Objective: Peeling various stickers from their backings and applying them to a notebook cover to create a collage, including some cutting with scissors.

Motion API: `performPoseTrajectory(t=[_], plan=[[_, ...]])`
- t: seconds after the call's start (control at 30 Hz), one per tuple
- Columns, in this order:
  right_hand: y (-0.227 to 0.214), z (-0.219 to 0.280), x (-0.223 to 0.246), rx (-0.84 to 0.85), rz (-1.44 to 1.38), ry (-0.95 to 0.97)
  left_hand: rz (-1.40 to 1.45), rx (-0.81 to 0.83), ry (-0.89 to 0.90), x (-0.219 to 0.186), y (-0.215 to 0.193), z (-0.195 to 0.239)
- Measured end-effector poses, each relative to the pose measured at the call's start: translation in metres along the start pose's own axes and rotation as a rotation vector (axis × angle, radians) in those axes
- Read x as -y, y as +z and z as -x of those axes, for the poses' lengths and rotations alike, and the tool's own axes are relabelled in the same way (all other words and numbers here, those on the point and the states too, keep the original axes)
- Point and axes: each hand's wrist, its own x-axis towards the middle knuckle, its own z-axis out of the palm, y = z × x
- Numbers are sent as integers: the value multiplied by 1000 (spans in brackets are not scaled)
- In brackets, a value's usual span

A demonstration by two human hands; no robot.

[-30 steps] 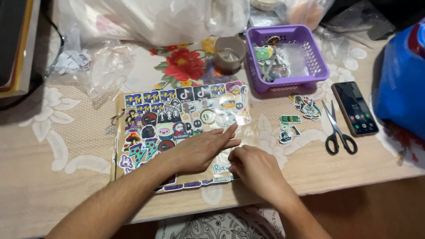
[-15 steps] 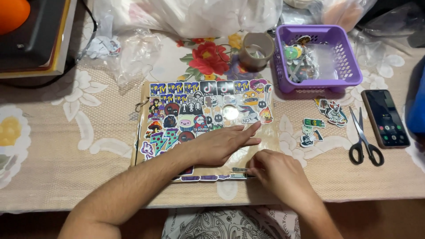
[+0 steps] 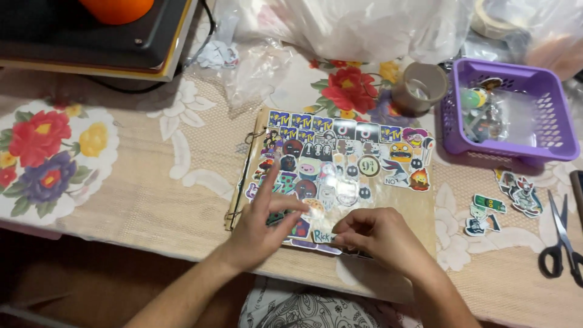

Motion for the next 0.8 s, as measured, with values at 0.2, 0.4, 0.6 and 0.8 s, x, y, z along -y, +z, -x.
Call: performPoseTrajectory(t=[0.2, 0.4, 0.6, 0.8], plan=[[12, -4, 1, -16, 55, 36, -266, -19, 267, 22, 21, 53], [13, -6, 2, -25, 113, 44, -381, 19, 327, 34, 26, 61], [8, -6, 12, -74, -62, 103, -385, 37, 308, 32, 28, 61], [3, -9, 27, -32, 114, 77, -403, 80, 291, 25, 26, 55]])
